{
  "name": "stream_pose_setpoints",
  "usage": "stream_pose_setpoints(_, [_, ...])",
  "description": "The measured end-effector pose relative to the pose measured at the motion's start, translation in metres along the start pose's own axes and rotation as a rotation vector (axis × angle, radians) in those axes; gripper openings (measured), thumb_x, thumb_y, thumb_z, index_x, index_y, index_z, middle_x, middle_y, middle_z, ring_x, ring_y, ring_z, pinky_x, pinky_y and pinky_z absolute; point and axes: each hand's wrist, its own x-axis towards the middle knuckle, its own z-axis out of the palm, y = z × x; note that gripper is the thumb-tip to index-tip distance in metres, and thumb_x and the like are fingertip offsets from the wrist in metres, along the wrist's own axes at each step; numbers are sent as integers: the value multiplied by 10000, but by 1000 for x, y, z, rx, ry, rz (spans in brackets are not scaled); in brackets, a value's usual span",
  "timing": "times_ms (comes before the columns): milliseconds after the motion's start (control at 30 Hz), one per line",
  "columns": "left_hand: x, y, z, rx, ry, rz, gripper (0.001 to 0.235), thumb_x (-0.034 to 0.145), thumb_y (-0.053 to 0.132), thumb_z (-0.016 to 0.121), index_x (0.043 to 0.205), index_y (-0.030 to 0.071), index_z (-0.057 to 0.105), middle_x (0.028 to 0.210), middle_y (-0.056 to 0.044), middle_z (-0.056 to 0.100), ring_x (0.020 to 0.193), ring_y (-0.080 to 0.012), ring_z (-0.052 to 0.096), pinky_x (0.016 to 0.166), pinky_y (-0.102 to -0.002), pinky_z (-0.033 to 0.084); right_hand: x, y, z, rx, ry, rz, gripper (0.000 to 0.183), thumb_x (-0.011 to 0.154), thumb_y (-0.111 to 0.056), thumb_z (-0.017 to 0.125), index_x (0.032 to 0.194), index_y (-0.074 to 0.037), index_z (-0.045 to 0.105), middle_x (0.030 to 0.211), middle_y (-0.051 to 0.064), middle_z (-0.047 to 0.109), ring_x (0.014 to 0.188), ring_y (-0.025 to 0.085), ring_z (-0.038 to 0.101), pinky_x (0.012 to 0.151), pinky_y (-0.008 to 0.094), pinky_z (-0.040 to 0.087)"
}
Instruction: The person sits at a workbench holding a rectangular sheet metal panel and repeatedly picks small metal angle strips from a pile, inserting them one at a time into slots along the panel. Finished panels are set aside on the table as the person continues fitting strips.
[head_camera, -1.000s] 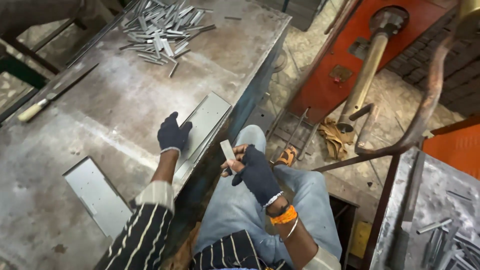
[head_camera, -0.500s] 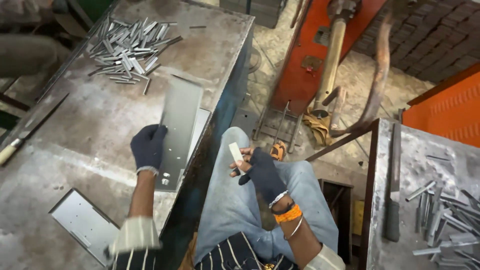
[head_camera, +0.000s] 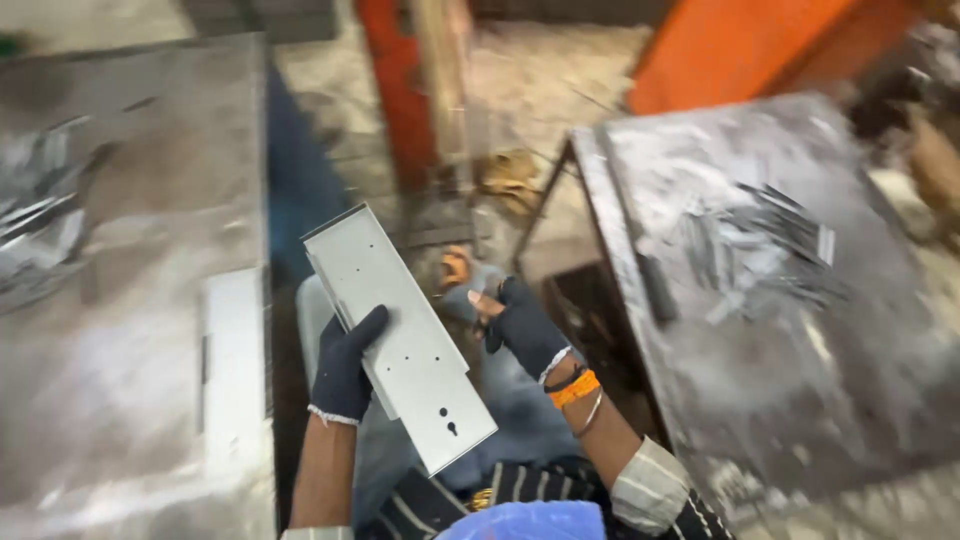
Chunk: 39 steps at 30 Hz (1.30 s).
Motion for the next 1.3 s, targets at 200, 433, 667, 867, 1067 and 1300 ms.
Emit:
stream_pose_setpoints(200, [10,-47,69,-16,-181,-160,454,834,129,741,1255,-3,634,1017,-119,736,834,-240,728,735,-370,602,5,36,-154,-555,762,-344,396,884,-379,784,857,-14,634,748,154,648,652,317,637,608,435,511])
stream_pose_setpoints(433, [11,-64,100,75,-143,-244,404,874,167,742,1212,-45,682,1000,-129,748,798,-228,724,705,-353,584,41,78,-326,-1158,1324,-406,368,856,-346,770,981,-9,691,925,251,700,852,481,653,719,550,510])
stream_pose_setpoints(667, [11,-63,92,-45,-63,-154,374,905,169,718,1213,-39,673,1043,-122,747,864,-226,722,754,-341,579,57,94,-365,-1168,1252,-182,355,763,-321,794,944,-26,714,926,241,714,883,468,673,760,552,530])
stream_pose_setpoints(867, [14,-61,79,51,-12,20,392,902,170,728,1220,-52,672,1084,-132,749,912,-211,717,803,-326,577,4,18,-200,-850,771,-457,318,842,-336,787,824,-22,738,805,209,715,791,375,712,730,447,537])
stream_pose_setpoints(1067, [-3,-47,82,68,-19,80,395,902,185,729,1220,-44,673,1090,-110,743,913,-188,710,792,-321,575,-39,-26,-22,-1015,287,-741,249,790,-271,800,869,-46,731,838,169,723,769,358,711,690,441,530])
stream_pose_setpoints(1300, [1,-68,56,-9,-36,158,356,884,128,739,1183,-55,680,1045,-101,744,877,-184,710,758,-319,573,-57,-45,21,-1026,207,-810,266,879,-266,751,1021,-49,693,888,171,701,805,373,693,708,455,536])
